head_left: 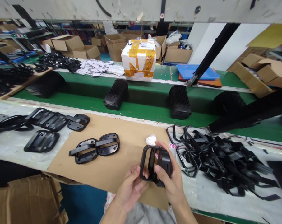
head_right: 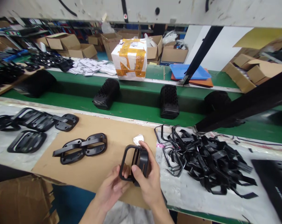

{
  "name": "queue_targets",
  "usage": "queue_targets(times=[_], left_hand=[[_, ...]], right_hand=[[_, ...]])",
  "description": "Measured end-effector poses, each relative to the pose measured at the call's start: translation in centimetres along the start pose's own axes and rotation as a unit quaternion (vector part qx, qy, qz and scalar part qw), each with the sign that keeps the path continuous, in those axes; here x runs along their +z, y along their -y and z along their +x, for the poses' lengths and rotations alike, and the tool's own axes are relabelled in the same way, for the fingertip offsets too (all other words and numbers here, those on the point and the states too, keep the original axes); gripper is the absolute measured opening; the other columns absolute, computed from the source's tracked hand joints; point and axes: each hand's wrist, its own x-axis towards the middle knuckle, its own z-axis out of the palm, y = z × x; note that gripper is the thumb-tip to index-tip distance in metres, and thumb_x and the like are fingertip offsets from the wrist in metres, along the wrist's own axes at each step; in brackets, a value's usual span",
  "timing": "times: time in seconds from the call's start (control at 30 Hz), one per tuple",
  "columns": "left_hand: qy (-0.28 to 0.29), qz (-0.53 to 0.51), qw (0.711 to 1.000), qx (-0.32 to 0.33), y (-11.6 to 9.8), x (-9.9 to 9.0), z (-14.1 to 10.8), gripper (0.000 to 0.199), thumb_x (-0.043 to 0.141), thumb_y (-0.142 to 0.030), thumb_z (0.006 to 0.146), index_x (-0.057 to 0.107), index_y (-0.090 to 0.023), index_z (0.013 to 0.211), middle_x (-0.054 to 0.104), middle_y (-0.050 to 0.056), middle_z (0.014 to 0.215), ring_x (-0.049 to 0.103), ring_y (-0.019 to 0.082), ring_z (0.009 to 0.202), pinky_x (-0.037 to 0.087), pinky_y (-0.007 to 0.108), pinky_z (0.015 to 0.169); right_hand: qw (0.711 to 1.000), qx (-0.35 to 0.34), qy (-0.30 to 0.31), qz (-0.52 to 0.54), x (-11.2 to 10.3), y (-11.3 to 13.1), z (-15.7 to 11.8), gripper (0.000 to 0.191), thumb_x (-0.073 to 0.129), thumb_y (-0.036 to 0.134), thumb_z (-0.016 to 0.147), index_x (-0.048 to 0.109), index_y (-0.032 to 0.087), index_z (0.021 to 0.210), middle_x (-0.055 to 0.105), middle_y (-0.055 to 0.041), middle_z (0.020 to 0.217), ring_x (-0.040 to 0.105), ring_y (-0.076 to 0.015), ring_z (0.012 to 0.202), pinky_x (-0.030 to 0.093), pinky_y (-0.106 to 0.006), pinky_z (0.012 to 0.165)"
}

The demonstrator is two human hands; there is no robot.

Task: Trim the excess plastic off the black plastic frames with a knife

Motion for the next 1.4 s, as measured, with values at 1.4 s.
queue_targets(times=[1.4], left_hand=[[-0.008,-0.040,0.996,-0.083,-1.9,1.0,1.7,0.050,0.104,-0.043,0.066,0.067,-0.011,0.078,0.060,-0.001,0.068,0.057,0.009,0.059,0.049,0.020,0.058]], right_hand=[[0.988,0.037,0.141,-0.044,-2.3,-0.7,-0.6,0.081,0.076,0.029,0.089,0.048,0.023,0.165,0.051,-0.0148,0.166,0.050,-0.0345,0.154,0.028,-0.057,0.133]])
